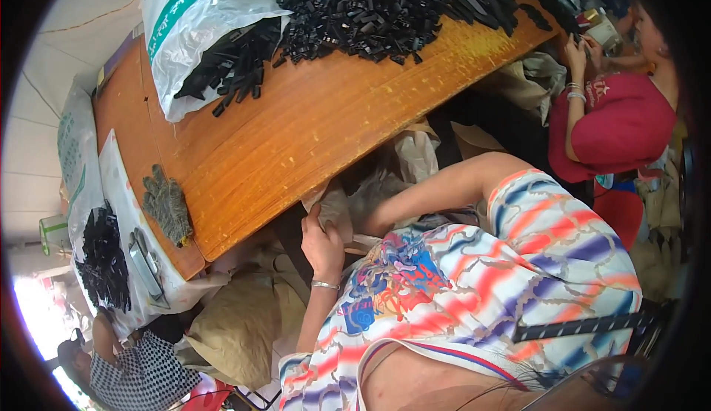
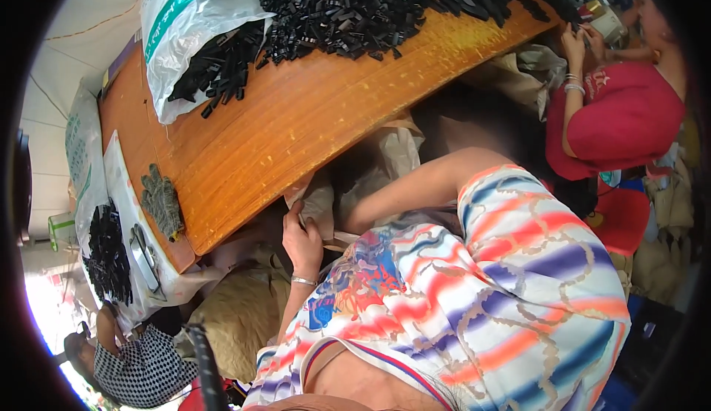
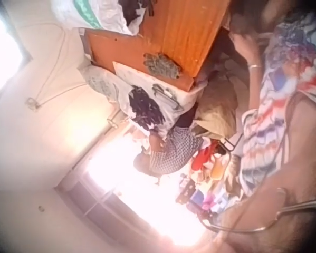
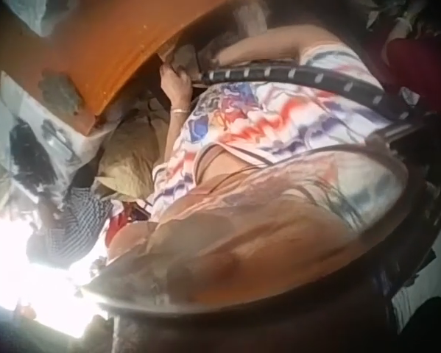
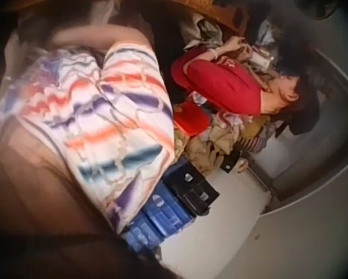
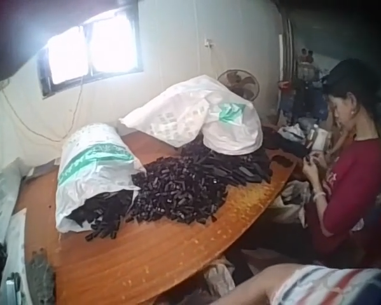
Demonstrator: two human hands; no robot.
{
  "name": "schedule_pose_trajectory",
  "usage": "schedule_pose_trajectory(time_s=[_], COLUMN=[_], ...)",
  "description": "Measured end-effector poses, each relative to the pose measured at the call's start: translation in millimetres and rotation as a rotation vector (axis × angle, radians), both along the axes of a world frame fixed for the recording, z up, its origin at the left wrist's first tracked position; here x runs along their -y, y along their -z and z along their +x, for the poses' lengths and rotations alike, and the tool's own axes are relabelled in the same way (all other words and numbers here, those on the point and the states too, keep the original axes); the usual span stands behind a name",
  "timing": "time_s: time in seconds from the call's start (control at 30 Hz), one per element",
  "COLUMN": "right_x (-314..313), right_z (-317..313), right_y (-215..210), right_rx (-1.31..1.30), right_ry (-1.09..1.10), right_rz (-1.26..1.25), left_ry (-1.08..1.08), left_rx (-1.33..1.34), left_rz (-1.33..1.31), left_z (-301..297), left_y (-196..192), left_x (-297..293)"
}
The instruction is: Sorting and inspecting small black plastic components on a wooden workbench in a factory setting.
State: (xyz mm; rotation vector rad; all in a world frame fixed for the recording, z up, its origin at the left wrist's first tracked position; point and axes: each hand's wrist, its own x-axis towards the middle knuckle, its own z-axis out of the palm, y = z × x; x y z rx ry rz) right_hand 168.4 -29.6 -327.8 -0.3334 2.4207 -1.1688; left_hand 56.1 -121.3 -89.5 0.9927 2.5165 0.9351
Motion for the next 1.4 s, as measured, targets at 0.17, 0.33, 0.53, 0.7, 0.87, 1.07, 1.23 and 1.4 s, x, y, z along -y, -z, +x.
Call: schedule_pose_trajectory(time_s=[0.17,0.33,0.53,0.7,0.87,1.07,1.23,1.4], right_x=[-66,-104,-182,-253,-262,-266,-253,-244], right_z=[-42,-20,16,18,1,-46,-64,-66], right_y=[-147,-250,-358,-332,-321,-305,-308,-309], right_rx=[0.356,0.009,-0.080,-0.551,-0.314,-0.630,-0.718,-0.734], right_ry=[-0.300,0.048,0.715,1.226,1.200,1.017,0.964,0.943], right_rz=[0.377,0.291,-0.392,0.559,0.751,0.660,0.517,0.543], left_ry=[0.051,0.444,0.180,0.167,0.117,0.313,0.397,0.338], left_rx=[-0.022,-0.240,-0.164,-0.662,-0.654,-0.595,-0.651,-0.676], left_rz=[0.022,-0.277,0.337,0.101,0.043,0.242,0.285,0.293], left_z=[-5,-20,-93,-198,-200,-184,-163,-150], left_y=[0,-69,-116,-84,-71,-72,-75,-77], left_x=[-1,5,-70,-135,-176,-178,-161,-144])
